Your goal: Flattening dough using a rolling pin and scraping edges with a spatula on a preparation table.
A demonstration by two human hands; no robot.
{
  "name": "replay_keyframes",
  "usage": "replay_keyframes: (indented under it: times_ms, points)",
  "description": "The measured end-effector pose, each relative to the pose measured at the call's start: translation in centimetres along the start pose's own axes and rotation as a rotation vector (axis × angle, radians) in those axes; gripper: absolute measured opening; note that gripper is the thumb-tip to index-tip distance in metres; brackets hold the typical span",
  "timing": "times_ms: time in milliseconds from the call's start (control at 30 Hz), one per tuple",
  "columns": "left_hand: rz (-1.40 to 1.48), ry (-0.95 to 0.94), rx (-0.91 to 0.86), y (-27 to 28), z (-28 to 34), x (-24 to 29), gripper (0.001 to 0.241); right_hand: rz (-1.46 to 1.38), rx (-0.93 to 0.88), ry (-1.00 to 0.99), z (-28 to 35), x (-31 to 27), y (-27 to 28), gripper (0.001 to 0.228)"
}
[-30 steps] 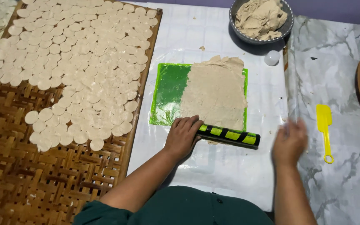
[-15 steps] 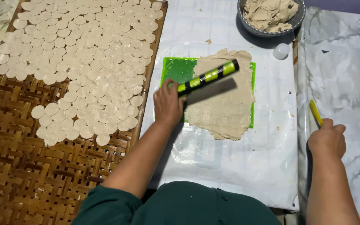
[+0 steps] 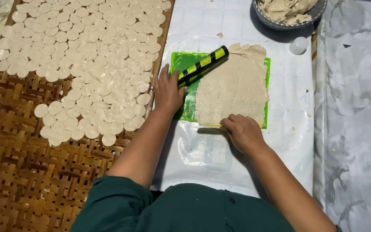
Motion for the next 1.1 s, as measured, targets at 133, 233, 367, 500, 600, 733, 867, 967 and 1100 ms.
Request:
replay_keyframes:
  times_ms: [133,233,367,500,600,733,867,967,1100]
  points:
    - [0.036,-0.071,0.088,1.9,2.5,1.9,0.063,0.019,0.020,0.081,-1.2,-1.3,-0.9,0.015]
    - [0.062,-0.138,0.195,3.0,5.0,3.9,0.056,0.030,0.029,0.076,-1.1,-0.7,-0.8,0.014]
    - [0.150,-0.187,0.175,2.8,8.5,7.0,0.046,0.078,0.010,-0.005,1.2,2.1,0.9,0.013]
    - [0.206,-0.341,0.128,2.5,11.2,10.7,0.033,0.122,-0.066,-0.169,4.4,6.6,2.5,0.010]
    - [0.228,-0.409,0.079,1.9,12.4,12.5,0.029,0.154,-0.036,-0.220,7.4,10.1,3.3,0.014]
    - [0.225,-0.467,0.028,1.1,13.6,14.2,0.027,0.184,-0.040,-0.301,10.7,13.7,4.1,0.015]
    - [0.282,-0.550,-0.089,-1.0,14.5,15.5,0.030,0.097,-0.252,-0.638,13.7,17.6,3.0,0.025]
    - [0.244,-0.550,-0.130,-2.0,14.8,15.2,0.029,-0.080,-0.456,-0.808,17.0,21.7,-2.5,0.041]
    - [0.207,-0.525,-0.164,-2.9,15.0,14.9,0.031,-0.174,-0.636,-0.798,16.5,19.6,-6.6,0.050]
Point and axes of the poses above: each hand's wrist, its own z-axis away from the middle knuckle, its own y-axis out of the back of the hand, x = y × z, the point moved 10 cm from there along -z, towards the middle knuckle, and after that the axes turned 8 degrees about -x, right-handed, at the moved point
